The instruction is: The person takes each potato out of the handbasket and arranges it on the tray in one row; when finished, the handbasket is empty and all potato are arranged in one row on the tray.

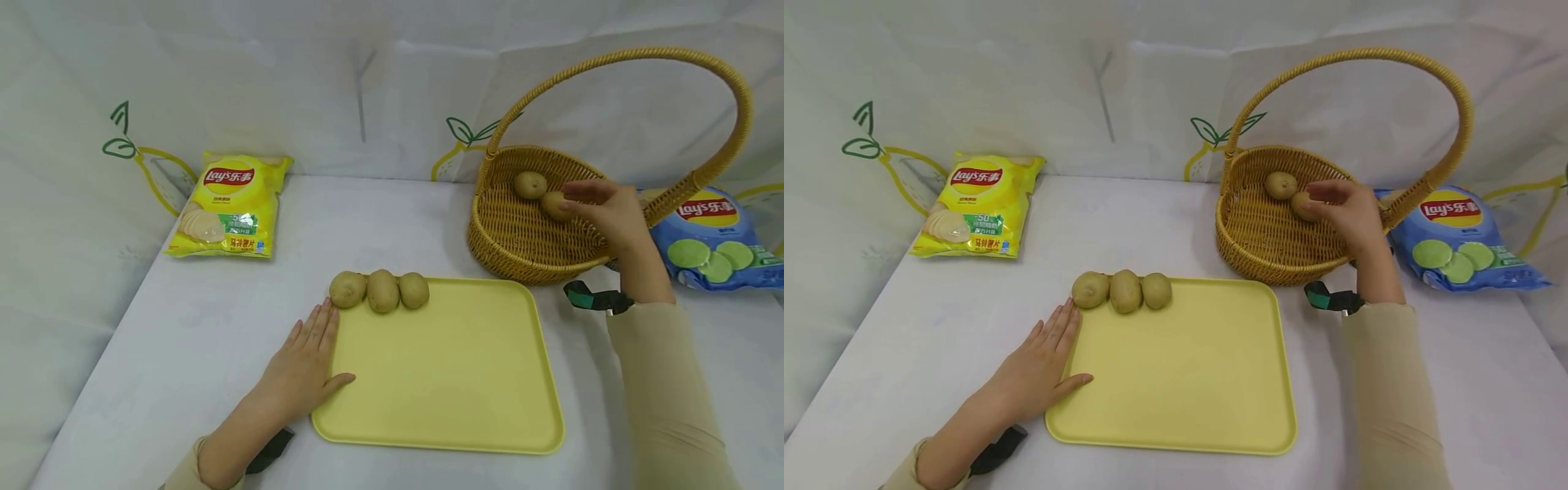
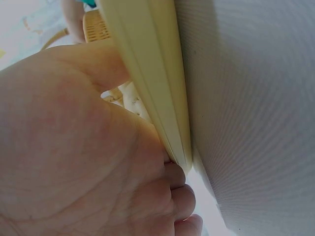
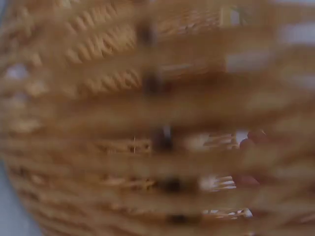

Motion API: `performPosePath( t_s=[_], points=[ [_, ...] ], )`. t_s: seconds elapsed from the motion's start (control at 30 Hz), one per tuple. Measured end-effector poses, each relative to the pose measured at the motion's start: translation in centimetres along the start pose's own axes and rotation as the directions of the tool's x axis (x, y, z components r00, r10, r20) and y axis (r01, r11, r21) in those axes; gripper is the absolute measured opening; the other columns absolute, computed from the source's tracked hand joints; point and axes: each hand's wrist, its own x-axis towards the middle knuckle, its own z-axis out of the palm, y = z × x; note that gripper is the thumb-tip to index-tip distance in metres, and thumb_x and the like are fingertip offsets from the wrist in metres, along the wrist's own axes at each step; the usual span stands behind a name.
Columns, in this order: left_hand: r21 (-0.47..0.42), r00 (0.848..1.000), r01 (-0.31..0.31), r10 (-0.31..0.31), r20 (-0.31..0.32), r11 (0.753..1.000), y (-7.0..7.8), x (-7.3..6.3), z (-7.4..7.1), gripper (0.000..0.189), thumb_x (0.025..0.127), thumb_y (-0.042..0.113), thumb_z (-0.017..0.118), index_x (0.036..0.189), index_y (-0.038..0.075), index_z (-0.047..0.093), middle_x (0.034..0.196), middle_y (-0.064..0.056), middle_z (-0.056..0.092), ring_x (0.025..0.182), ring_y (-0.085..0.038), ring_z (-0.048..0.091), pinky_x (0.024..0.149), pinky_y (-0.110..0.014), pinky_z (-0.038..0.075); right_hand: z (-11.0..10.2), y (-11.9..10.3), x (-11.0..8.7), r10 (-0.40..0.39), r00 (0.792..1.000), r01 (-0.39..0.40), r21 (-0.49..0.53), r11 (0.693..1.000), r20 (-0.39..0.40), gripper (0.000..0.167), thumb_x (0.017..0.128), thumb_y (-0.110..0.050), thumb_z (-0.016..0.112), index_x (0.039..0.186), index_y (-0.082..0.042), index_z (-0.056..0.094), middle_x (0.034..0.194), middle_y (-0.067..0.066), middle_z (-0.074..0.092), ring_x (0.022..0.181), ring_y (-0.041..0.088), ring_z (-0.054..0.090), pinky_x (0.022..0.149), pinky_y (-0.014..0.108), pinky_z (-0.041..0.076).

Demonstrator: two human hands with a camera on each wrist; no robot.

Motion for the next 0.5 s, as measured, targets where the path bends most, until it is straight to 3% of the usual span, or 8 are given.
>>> performPosePath(
  t_s=[0.13, 0.5],
  points=[
    [-0.001, 1.0, 0.0, 0.0, -0.004, 1.0, 0.1, -0.1, 0.0, 0.088, 0.091, 0.044, 0.059, 0.145, -0.012, 0.017, 0.153, -0.028, 0.006, 0.141, -0.039, 0.011, 0.11, -0.054, 0.019, -0.3, 0.4, 0.8, 0.022, 0.999, -0.019, -0.095, 0.995, 0.038, 0.052, 0.088, -0.034, 0.066, 0.129, -0.002, 0.056, 0.104, -0.017, 0.058, 0.105, 0.013, 0.047, 0.084, 0.027, 0.036],
    [0.006, 1.0, -0.003, 0.003, 0.001, 1.0, 0.1, 0.0, -0.1, 0.088, 0.091, 0.043, 0.059, 0.145, -0.012, 0.017, 0.153, -0.028, 0.005, 0.141, -0.039, 0.01, 0.11, -0.054, 0.019, -0.6, 1.1, 1.9, 0.104, 0.993, -0.102, -0.023, 0.994, 0.056, 0.053, 0.089, -0.026, 0.067, 0.134, -0.002, 0.051, 0.102, -0.02, 0.058, 0.113, 0.019, 0.044, 0.094, 0.032, 0.035]
  ],
)
